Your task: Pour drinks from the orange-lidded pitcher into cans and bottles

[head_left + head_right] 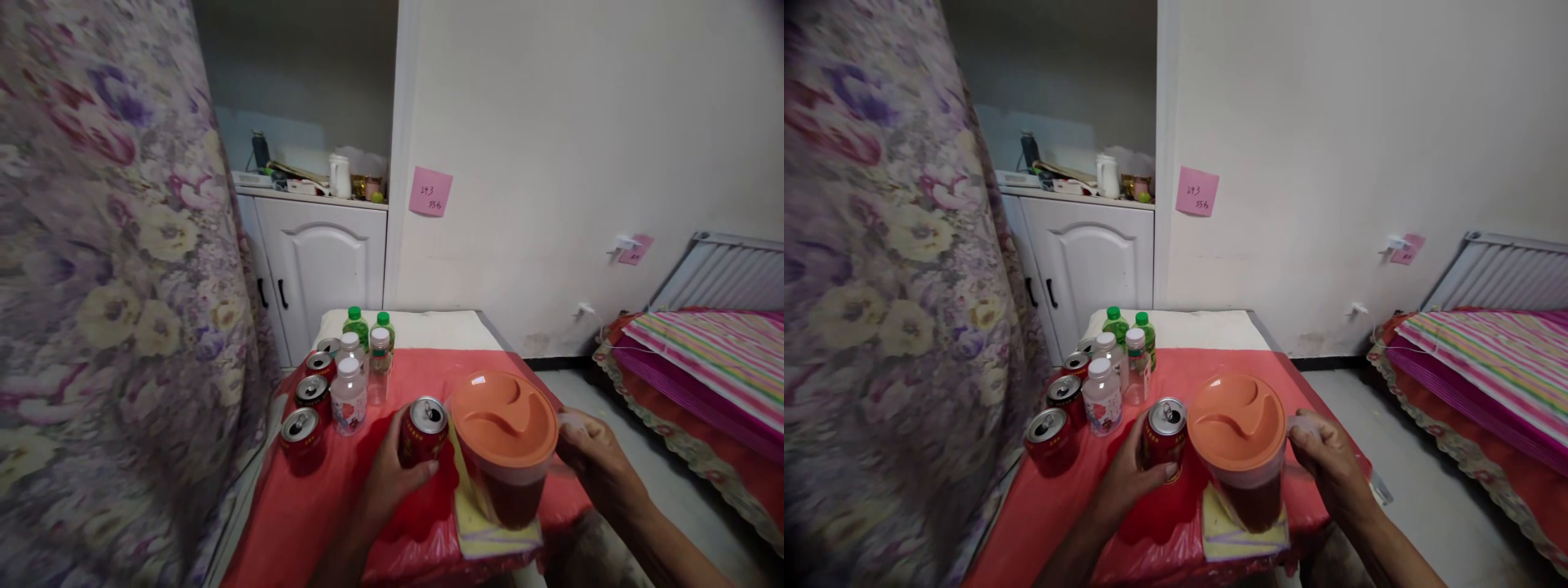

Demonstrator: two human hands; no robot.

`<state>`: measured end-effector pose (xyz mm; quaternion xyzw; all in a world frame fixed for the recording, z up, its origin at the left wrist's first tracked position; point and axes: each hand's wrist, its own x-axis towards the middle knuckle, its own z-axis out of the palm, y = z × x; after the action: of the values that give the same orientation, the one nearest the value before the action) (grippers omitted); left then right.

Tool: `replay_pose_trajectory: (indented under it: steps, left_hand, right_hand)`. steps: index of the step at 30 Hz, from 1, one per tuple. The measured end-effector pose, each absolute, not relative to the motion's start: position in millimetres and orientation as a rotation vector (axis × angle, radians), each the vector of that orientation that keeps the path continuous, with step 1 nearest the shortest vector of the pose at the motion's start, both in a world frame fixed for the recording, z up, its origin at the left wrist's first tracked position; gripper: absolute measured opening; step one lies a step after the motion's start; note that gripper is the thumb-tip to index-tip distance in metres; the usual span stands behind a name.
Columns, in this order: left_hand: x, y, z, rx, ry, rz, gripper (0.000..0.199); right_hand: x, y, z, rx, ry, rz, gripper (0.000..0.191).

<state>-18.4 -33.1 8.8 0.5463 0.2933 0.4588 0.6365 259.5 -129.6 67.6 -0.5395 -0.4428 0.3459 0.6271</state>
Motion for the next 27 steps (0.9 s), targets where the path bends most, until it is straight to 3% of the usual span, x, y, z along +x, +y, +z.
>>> replay_pose_trajectory:
  steps: [27]
  left_hand:
    - [-20.7, -36.4, 12.3, 1.206, 0.647, 1.025, 0.079]
  right_hand:
    - [269.5, -126.5, 62.8, -1.273, -1.122, 0.796, 0.048]
